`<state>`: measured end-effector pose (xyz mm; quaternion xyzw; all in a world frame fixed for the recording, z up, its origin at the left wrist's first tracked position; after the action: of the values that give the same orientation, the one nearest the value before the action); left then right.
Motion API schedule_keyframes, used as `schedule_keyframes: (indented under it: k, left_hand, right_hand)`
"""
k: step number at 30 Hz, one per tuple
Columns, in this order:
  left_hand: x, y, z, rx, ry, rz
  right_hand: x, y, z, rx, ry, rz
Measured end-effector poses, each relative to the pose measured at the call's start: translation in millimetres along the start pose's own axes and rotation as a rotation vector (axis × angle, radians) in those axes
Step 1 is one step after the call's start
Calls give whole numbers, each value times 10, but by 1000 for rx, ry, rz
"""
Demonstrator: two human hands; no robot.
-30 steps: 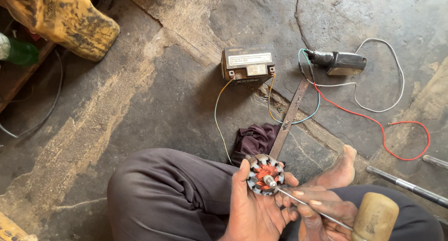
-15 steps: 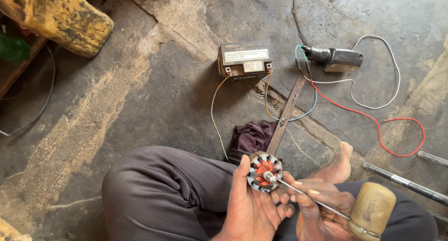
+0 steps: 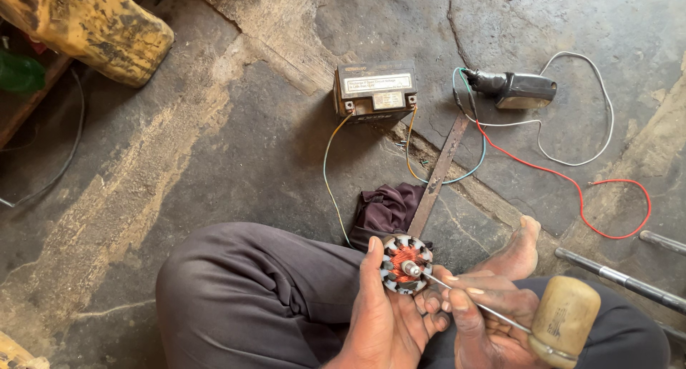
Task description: The person sits on the workshop floor repairing an electric motor armature. They wipe the armature with a cloth, file its shaft, tap and press a component onto it using a mallet and a punch, and search through a cardboard box of tools for what they need.
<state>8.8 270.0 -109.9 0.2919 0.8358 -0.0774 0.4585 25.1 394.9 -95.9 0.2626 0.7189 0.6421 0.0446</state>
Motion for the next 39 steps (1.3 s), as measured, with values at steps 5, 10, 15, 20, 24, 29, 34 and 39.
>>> schedule_keyframes:
  k: [5,10,15,20,24,29,34,39]
  left_hand:
    - [-13,-8,-18,4,-6,-3]
    - [-7,1,-1,21,-57,-11]
    - [13,17,5,44,9,-24]
    - [27,24,40,63,-45,-34]
    - [22,21,29,38,-56,-31]
    - [8,15,14,47,-39,-31]
    - [4,15,14,38,-11,-32]
    - [16,32,26,20,2,-29]
  right_hand:
    - [9,31,-56,41,-7,-6]
    - [46,92,-97,-27,-36,20]
    - [67,115,-74,-175,-52,-66]
    - [77,65,-60,-26,-33,-77]
    - [50,-17,-16,49,-89,-195]
    - [12,-49,-4,161,-81,-271]
    - [-7,-101,21,194,-147,-375]
    - [-51,-146,59,209,-201,-469]
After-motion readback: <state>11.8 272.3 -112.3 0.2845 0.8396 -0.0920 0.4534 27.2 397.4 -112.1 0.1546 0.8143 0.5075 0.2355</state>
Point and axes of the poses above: each hand's wrist, its own x-axis towards the middle knuckle, its own z-axis out of the back of the hand, y = z × x, the point moved 4 cm from there along x, towards the middle knuckle, and after that the axes turned 13 degrees about -y, right-handed, at the moved point
